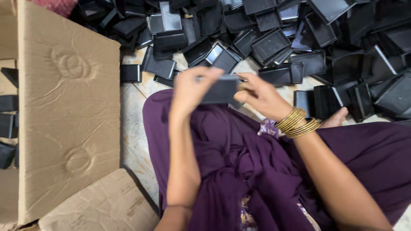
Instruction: The person sits on the floor among a large pile of black plastic boxes and sorts them one at a time, placing selected boxes into an open cardboard box beside them. They pick boxes from the pile, hold and turn them in both hands, and set them into the carton.
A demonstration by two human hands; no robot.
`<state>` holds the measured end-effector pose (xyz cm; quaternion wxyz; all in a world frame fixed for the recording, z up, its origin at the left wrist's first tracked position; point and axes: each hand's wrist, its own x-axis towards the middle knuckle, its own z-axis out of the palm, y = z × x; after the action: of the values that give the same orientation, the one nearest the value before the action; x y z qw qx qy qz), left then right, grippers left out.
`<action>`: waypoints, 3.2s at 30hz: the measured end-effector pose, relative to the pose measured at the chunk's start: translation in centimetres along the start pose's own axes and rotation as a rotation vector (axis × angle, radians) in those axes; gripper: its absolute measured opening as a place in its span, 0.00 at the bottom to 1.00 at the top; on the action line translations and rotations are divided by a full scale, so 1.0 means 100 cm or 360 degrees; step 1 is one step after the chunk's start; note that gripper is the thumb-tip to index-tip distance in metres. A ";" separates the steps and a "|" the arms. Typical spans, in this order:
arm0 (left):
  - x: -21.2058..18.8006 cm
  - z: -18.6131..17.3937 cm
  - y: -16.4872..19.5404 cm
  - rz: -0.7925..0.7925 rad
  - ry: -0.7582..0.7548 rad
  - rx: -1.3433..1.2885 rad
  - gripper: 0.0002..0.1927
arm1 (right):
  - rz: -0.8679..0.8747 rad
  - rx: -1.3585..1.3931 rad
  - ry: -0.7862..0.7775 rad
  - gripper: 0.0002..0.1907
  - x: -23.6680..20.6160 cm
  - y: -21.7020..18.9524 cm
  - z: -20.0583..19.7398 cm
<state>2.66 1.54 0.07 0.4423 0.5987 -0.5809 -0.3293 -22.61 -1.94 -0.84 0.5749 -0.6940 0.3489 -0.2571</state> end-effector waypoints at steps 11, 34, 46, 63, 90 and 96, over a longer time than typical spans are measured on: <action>-0.011 -0.091 0.022 0.0394 0.1429 -0.1597 0.39 | -0.0121 -0.1432 0.0865 0.18 0.029 0.030 -0.050; 0.024 0.079 -0.010 -0.0360 -0.0253 -0.2513 0.32 | 0.0608 -0.1629 0.0432 0.26 0.021 0.111 -0.085; 0.018 0.128 -0.012 -0.0558 -0.0106 -0.1949 0.23 | -0.0453 -0.1052 0.0819 0.23 -0.002 -0.027 -0.014; 0.020 0.117 -0.033 -0.0668 0.0265 -0.2631 0.19 | -0.0474 -0.1019 0.0246 0.48 0.000 -0.021 -0.013; 0.017 0.096 0.007 0.0150 0.0414 -0.1506 0.20 | -0.0100 -0.0335 0.0504 0.33 0.002 -0.031 -0.010; 0.012 0.080 0.004 0.0245 0.1061 -0.0081 0.22 | -0.0453 -0.0678 0.0365 0.28 -0.006 -0.045 0.007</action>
<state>-4.61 -0.78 -2.54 0.6461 0.6165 -0.4396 -0.0956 -21.57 -0.63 3.40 0.3311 -0.8076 0.3569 -0.3329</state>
